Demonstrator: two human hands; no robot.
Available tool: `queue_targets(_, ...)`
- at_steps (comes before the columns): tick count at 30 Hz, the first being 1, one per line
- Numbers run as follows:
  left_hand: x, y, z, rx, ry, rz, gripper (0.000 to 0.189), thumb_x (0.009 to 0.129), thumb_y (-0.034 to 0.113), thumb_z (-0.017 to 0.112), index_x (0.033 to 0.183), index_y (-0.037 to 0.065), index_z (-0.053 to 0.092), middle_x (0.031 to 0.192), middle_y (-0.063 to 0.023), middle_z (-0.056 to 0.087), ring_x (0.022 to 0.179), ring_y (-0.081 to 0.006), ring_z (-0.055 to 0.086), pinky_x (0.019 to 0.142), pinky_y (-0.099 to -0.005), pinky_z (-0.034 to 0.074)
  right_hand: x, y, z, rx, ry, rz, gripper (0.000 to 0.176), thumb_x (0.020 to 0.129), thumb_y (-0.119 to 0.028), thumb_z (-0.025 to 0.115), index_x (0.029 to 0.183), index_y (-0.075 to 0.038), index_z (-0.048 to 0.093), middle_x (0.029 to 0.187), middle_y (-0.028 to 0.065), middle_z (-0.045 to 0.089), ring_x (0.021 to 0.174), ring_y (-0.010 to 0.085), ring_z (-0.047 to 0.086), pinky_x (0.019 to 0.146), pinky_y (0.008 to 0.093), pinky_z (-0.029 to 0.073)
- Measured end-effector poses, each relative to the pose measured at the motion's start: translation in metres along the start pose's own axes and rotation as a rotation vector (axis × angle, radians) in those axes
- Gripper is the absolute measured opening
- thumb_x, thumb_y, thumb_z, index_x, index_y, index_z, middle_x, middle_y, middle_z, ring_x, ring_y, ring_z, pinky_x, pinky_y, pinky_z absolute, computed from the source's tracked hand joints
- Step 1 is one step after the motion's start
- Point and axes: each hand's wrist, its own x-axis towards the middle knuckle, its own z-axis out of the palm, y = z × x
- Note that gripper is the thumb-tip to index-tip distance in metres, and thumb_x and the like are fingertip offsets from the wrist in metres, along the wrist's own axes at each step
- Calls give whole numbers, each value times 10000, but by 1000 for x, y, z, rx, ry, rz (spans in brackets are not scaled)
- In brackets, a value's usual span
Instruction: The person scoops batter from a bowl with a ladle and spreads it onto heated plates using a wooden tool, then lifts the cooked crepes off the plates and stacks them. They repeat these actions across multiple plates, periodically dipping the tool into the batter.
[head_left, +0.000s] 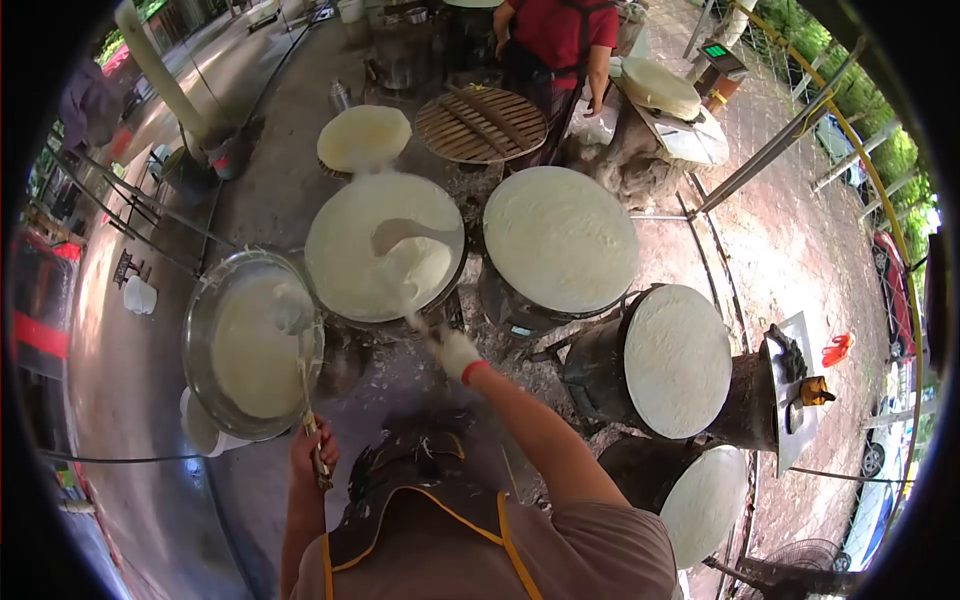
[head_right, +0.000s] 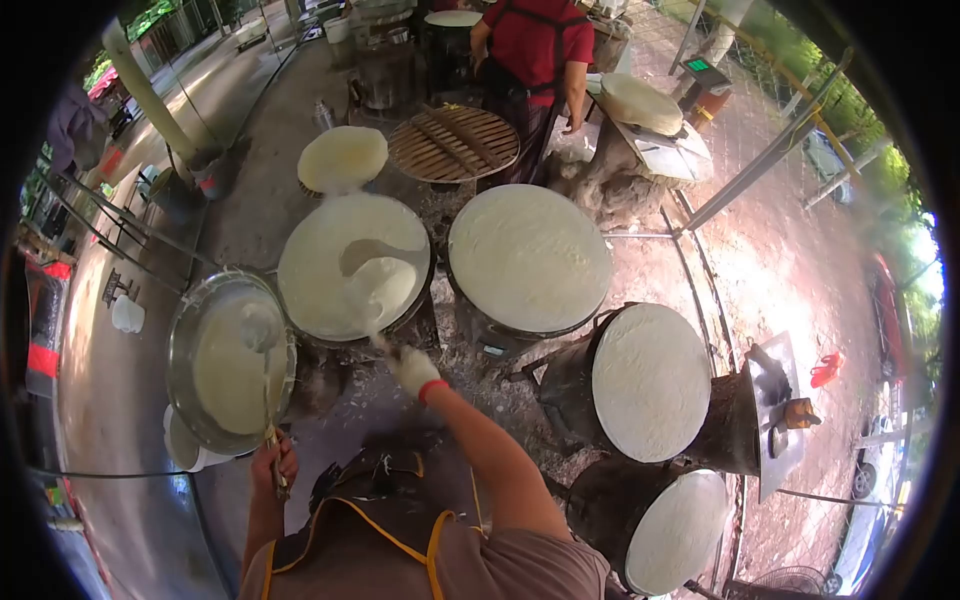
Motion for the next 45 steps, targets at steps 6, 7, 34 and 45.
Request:
queue_targets(6,13,10,-5,0,-1,-12,243,801,46,522,1036,50,459,754,-55,459,466,-110,400,415,-246,351,-31,49,19,61,164,165,350,879,-340,448,1087,-85,565,945,240,614,896,401,587,786,492,455)
queue_targets(7,15,13,-6,-1,-3,-11,241,798,44,522,1031,48,461,747,-54,460,462,-109,401,405,-248,347,-4,50,8,45,227,251,344,880,-338,443,1091,-94,563,943,233,617,895,401,588,780,496,456)
queue_targets(34,65,11,-15,-24,-104,-193,166,812,46,543,963,45,473,688,-60,465,503,-128,434,443,-287,360,85,8,0,449,282,48,399,863,-234,557,1170,21,556,937,104,650,714,100,548,640,253,446)
queue_targets(45,51,-24,18,-58,-59,-197,96,838,52,501,922,30,460,663,-69,427,497,-139,401,448,-289,333,117,-4,-66,8,33,-1,382,836,-280,556,1111,-18,595,1018,197,632,985,290,604,874,361,440)
